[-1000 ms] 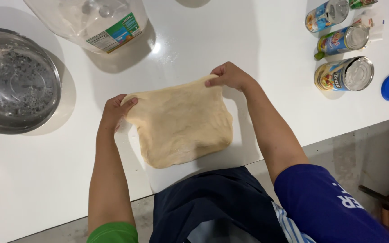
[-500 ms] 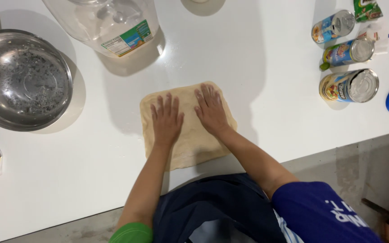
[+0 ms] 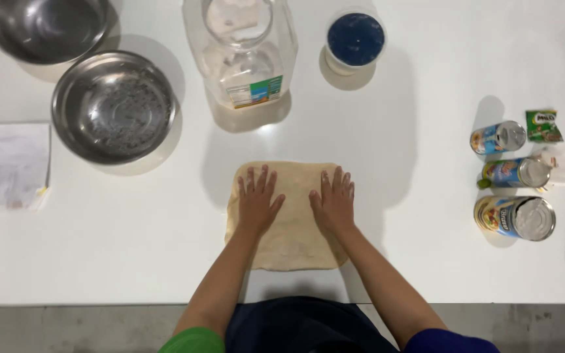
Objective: The person removes a ball of dough from a metal bowl and places it on a white countertop. They flatten the dough by hand, then retrieve a wooden rolling pin and roll the dough into a large, thin sheet. The person periodically adjusts and stretches the dough with their hands to ensure even thickness.
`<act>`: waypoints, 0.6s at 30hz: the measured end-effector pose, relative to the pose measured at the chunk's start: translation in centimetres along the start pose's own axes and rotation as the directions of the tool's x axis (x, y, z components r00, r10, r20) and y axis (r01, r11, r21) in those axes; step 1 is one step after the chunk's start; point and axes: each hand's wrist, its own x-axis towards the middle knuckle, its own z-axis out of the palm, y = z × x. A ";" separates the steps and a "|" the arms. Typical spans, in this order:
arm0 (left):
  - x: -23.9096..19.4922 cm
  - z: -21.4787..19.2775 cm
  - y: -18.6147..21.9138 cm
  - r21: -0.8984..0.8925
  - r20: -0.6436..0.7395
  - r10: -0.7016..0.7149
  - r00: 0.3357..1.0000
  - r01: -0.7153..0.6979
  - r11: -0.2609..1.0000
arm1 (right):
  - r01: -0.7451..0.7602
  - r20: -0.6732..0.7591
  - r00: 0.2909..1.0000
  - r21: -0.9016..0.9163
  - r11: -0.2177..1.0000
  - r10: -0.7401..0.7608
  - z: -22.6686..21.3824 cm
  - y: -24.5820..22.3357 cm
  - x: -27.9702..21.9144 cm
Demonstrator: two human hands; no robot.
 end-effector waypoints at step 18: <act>-14.8 3.2 3.1 0.083 -0.138 -0.154 0.978 0.167 0.983 | 0.429 -0.172 0.891 0.013 0.903 -0.421 11.0 -1.6 -7.5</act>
